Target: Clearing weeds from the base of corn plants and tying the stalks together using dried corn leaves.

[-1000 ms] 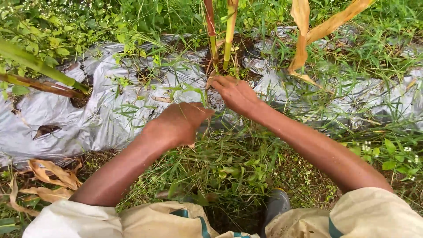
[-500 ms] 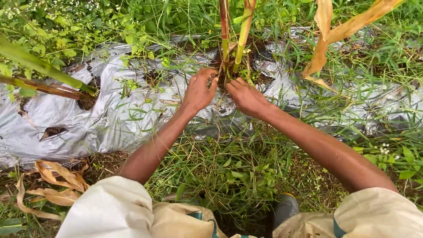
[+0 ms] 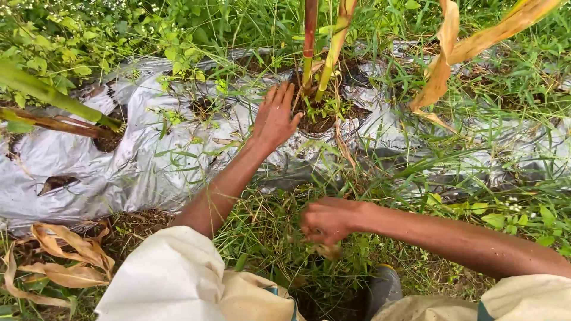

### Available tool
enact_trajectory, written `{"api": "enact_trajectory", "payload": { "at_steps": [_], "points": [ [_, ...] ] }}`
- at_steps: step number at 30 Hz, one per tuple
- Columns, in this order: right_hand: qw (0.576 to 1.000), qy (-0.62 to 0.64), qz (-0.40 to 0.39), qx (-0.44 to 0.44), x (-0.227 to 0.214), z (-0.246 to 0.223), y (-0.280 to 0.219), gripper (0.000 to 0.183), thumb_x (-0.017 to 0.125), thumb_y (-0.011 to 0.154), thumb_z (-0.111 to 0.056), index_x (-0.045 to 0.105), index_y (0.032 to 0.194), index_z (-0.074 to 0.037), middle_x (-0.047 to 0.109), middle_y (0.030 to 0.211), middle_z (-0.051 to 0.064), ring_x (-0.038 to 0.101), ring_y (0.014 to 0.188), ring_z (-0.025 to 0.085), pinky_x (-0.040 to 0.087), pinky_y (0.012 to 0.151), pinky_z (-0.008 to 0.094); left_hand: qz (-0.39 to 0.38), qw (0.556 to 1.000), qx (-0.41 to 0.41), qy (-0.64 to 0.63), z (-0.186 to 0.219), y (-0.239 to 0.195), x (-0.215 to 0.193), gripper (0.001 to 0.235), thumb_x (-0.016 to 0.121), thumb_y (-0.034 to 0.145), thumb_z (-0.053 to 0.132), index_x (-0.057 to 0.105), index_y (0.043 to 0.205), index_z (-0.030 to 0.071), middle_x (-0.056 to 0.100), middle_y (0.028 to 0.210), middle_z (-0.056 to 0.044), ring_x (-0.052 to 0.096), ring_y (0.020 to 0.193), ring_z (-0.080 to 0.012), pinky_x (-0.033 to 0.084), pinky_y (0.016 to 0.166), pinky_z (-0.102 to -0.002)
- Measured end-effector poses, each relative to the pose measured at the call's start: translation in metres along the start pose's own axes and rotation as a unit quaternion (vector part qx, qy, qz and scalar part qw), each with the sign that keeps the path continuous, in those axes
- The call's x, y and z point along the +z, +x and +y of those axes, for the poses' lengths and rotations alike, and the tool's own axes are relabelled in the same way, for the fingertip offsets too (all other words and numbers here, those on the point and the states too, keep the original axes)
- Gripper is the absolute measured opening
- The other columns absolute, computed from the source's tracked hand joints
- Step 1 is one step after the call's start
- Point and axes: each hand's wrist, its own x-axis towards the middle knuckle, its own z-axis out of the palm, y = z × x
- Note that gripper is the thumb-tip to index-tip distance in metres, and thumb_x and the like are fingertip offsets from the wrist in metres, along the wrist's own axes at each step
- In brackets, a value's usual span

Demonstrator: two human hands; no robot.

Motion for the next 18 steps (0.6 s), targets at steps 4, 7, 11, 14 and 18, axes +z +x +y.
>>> {"api": "enact_trajectory", "payload": {
  "at_steps": [4,7,11,14,18],
  "points": [
    [0.998,-0.029,0.031,0.044,-0.008,0.011,0.011,0.023,0.057,0.102,-0.016,0.072,0.109,-0.001,0.073,0.095,0.018,0.06,0.052,0.015,0.045,0.041,0.024,-0.022,0.986,-0.029,0.165,-0.009,0.017,0.027,0.056,0.052,0.105,0.037,0.045,0.15,0.005,0.047,0.149,-0.015,0.042,0.137,-0.028,0.033,0.113,-0.044],
    [0.993,-0.091,0.069,0.042,-0.028,0.004,0.01,0.022,0.054,0.103,-0.014,0.071,0.108,-0.001,0.072,0.095,0.017,0.061,0.054,0.015,0.046,0.043,0.025,0.028,0.98,-0.003,0.197,-0.021,0.03,0.052,0.039,0.046,0.106,0.029,0.057,0.132,0.002,0.048,0.13,-0.014,0.043,0.115,-0.0267,0.034,0.099,-0.039],
    [0.985,-0.119,0.124,0.027,-0.048,-0.004,0.003,0.023,0.053,0.104,-0.014,0.07,0.107,0.0,0.072,0.095,0.014,0.064,0.059,0.016,0.049,0.047,0.024,0.062,0.993,-0.08,-0.066,-0.015,0.043,0.058,0.033,0.052,0.1,0.015,0.05,0.131,0.002,0.043,0.116,-0.012,0.047,0.104,-0.024,0.036,0.098,-0.046],
    [0.985,-0.093,0.134,0.047,-0.052,-0.003,0.004,0.026,0.048,0.107,-0.017,0.069,0.11,-0.001,0.072,0.097,0.014,0.064,0.062,0.016,0.052,0.053,0.026,-0.01,0.994,-0.075,0.077,-0.036,0.058,0.089,0.041,0.034,0.11,0.021,0.053,0.145,0.008,0.036,0.161,-0.02,0.025,0.155,-0.0341,0.008,0.125,-0.053],
    [0.979,-0.116,0.165,0.032,-0.055,0.002,0.007,0.028,0.048,0.107,-0.019,0.069,0.112,-0.001,0.072,0.1,0.014,0.067,0.061,0.016,0.057,0.058,0.029,-0.039,0.99,-0.074,0.111,-0.027,0.045,0.061,0.047,0.028,0.109,0.016,0.049,0.151,0.012,0.023,0.169,-0.019,0.013,0.158,-0.0332,0.003,0.127,-0.057]
  ]
}}
